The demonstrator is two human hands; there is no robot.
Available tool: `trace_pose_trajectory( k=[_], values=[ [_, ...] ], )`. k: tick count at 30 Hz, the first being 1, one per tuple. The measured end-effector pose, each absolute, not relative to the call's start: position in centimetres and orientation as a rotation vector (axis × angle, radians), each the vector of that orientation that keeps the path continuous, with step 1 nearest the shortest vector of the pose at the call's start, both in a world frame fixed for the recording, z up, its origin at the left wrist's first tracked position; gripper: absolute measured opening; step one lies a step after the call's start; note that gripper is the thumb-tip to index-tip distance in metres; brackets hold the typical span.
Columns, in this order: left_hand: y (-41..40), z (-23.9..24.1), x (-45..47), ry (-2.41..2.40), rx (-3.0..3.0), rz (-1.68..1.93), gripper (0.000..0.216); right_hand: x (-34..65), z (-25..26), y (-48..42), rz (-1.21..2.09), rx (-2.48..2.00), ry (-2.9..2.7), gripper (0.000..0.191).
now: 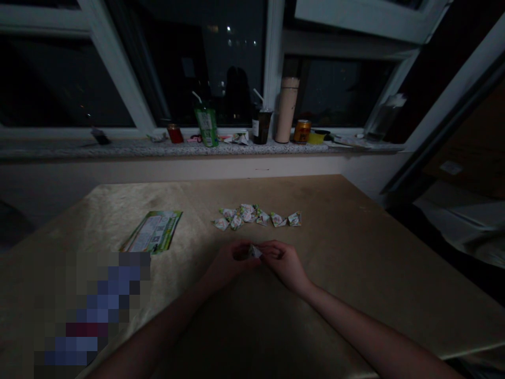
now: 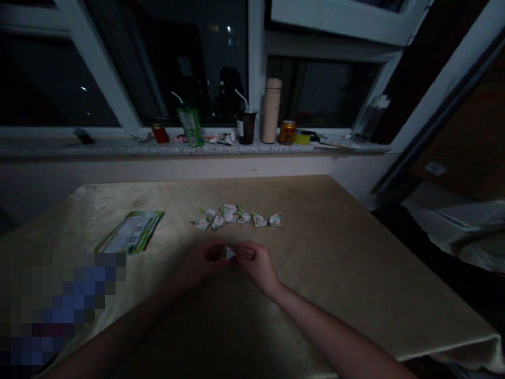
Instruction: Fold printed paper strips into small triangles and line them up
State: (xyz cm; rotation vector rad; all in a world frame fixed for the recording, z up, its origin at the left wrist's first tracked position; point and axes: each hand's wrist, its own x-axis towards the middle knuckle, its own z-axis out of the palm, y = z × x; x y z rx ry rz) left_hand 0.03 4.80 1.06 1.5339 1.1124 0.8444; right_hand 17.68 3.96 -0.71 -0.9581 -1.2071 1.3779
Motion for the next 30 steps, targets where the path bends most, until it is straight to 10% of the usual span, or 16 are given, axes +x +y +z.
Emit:
trace_pose_trajectory(
  k=[30],
  values=[
    [4.73,1.13,-0.15,1.254,1.687,0.656,0.029,17.93,-0.37,3.82,1.35,-1.051,-1.173,0.029]
  ],
)
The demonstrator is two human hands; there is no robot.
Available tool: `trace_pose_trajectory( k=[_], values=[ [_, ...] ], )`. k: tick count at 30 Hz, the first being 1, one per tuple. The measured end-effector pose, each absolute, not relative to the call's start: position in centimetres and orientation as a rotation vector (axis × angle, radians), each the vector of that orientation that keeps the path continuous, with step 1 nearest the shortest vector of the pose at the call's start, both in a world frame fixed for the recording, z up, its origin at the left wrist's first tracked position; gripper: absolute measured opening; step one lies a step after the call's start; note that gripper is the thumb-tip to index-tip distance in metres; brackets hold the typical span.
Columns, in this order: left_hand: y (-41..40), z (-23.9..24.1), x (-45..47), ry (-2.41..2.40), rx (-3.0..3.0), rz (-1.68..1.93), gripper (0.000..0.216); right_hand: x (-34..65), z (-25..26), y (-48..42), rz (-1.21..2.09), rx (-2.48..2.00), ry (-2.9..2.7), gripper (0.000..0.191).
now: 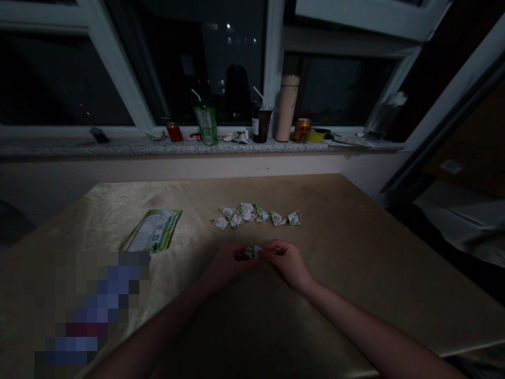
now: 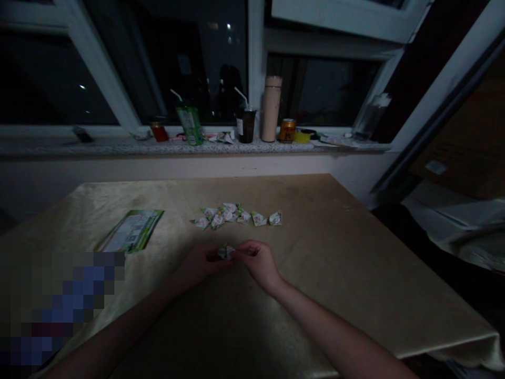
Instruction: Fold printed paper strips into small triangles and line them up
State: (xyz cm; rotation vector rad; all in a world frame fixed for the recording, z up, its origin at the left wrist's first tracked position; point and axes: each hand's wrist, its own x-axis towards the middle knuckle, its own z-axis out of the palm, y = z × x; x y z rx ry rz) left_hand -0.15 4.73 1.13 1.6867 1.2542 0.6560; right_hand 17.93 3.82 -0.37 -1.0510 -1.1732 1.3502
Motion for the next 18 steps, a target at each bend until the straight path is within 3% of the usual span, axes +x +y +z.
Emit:
trace_pose_trajectory(
  k=[11,18],
  values=[
    [4.67,1.46,-0.24,1.291,1.776,0.539,0.033,18.09,-0.43,3.84,1.032,-0.999,-1.643,0.018],
    [4.26,1.77,0.14,1.266,1.819,0.51,0.036,17.97,-0.37,3.6,0.928,-0.953,-1.744,0.028]
  ],
)
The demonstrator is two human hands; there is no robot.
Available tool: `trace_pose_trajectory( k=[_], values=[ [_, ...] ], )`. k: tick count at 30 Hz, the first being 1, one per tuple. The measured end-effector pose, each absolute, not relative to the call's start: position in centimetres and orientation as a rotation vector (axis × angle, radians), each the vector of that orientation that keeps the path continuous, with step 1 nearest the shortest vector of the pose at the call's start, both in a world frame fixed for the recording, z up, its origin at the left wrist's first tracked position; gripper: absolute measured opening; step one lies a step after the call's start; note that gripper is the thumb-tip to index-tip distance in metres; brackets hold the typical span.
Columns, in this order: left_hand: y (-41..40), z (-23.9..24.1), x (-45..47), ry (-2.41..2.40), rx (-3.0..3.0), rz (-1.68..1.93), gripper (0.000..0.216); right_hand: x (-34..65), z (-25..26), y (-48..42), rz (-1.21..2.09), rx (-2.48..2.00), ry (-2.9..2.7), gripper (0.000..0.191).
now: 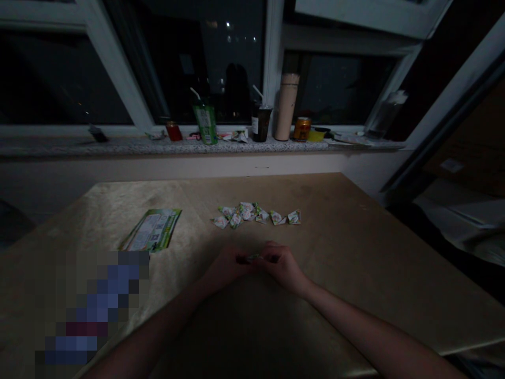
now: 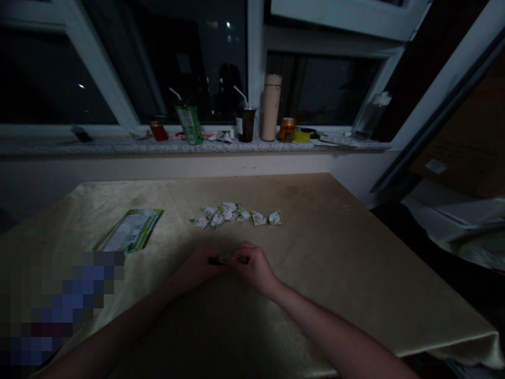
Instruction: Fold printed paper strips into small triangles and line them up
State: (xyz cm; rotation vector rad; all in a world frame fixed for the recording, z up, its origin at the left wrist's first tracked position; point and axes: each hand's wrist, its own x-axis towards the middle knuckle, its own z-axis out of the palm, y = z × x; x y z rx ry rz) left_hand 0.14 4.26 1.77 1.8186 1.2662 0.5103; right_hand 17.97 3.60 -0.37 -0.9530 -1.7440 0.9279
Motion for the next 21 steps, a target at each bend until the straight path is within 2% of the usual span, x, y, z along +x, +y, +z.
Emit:
trace_pose_trajectory(
  k=[11,14,21],
  values=[
    [4.21,1.81,0.09,1.164,1.808,0.499,0.024,18.08,0.11,3.75,0.953,-0.917,-1.761,0.024],
    [4.2,1.58,0.3,1.166,1.802,0.508,0.024,17.85,0.26,3.68,0.886,-0.901,-1.761,0.029],
    [4.57,1.29,0.38,1.195,1.782,0.535,0.023,17.74,0.0,4.28,0.743,-0.972,-1.773,0.026]
  ],
)
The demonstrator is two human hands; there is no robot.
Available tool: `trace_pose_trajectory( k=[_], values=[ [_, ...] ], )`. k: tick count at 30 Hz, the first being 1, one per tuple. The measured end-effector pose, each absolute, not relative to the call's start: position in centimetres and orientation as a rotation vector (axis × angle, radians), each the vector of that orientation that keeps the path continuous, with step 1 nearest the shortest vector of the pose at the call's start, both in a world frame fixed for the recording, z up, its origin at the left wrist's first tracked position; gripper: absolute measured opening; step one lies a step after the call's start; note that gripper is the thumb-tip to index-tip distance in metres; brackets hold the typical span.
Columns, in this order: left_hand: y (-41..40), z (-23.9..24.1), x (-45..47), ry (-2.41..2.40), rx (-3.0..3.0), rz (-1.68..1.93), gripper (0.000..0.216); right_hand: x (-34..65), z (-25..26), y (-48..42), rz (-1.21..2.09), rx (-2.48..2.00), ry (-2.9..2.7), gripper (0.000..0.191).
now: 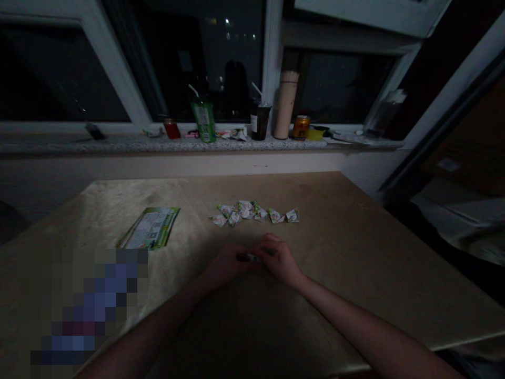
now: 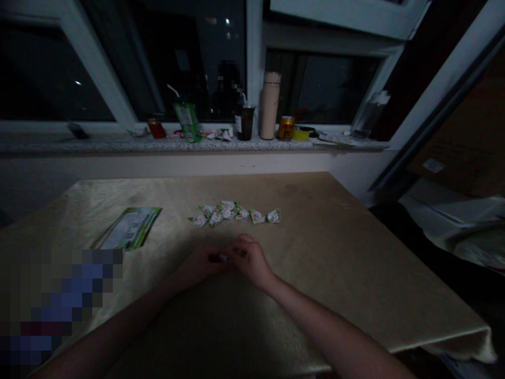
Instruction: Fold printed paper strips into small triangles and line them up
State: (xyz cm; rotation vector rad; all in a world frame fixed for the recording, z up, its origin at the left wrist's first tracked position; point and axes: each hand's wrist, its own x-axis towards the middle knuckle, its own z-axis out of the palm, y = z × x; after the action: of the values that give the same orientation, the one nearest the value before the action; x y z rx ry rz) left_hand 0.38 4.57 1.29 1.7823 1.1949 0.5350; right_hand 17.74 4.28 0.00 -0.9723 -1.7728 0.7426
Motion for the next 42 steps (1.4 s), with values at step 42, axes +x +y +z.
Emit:
trace_pose_trajectory(
  k=[42],
  values=[
    [4.1,1.9,-1.1,1.065,1.92,0.562,0.038,18.7,0.1,5.2,1.535,-0.751,-1.892,0.047]
  ],
)
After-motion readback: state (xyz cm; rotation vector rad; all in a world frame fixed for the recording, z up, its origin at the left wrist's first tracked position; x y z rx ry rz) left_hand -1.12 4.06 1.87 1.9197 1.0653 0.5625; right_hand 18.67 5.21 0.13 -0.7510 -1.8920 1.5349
